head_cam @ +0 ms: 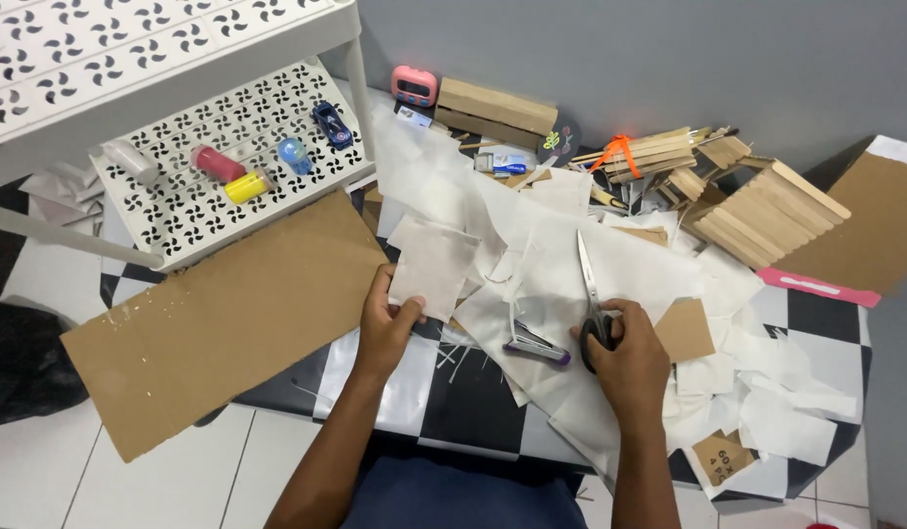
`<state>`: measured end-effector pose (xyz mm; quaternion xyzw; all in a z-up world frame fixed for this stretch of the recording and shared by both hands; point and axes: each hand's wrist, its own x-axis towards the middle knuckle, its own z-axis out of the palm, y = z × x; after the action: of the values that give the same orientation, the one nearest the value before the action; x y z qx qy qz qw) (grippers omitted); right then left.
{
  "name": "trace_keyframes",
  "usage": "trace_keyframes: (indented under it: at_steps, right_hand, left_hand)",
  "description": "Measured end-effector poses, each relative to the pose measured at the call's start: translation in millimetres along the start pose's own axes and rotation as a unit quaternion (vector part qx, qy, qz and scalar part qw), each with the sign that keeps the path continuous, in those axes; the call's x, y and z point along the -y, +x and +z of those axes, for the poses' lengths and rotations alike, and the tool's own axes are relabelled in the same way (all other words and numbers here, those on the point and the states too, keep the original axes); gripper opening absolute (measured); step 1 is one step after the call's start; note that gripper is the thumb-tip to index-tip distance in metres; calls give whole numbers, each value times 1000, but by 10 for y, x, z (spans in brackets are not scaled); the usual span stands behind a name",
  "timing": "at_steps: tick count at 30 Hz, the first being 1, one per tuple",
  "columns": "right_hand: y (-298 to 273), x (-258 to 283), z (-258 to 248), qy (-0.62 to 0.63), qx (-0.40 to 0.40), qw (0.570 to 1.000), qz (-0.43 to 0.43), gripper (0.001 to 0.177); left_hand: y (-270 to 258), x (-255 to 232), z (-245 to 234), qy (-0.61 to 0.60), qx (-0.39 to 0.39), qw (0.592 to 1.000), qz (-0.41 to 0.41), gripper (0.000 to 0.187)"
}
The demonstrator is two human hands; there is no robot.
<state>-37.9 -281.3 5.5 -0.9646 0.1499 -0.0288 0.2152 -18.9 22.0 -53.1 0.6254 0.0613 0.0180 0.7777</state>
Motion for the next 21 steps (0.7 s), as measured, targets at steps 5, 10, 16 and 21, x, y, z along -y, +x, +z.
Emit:
trace_keyframes:
  at_steps: [5, 10, 16, 21]
  right_hand:
    - [-93, 96, -115, 67, 56, 996, 5, 47]
    - [-221, -26, 0, 85, 30, 995, -35, 48]
    - [-400, -20, 311, -71, -131, 958, -244, 35]
    - [-453, 91, 629, -77, -80, 944, -312, 44]
  left_hand:
    - [-27, 34, -6, -8, 8, 1000, 23, 26]
    - [-118, -6, 61, 20, -1, 998, 60, 24]
    - [-196, -270, 171, 161, -24, 968, 189, 22]
    - [-224, -370, 209, 164, -26, 967, 193, 24]
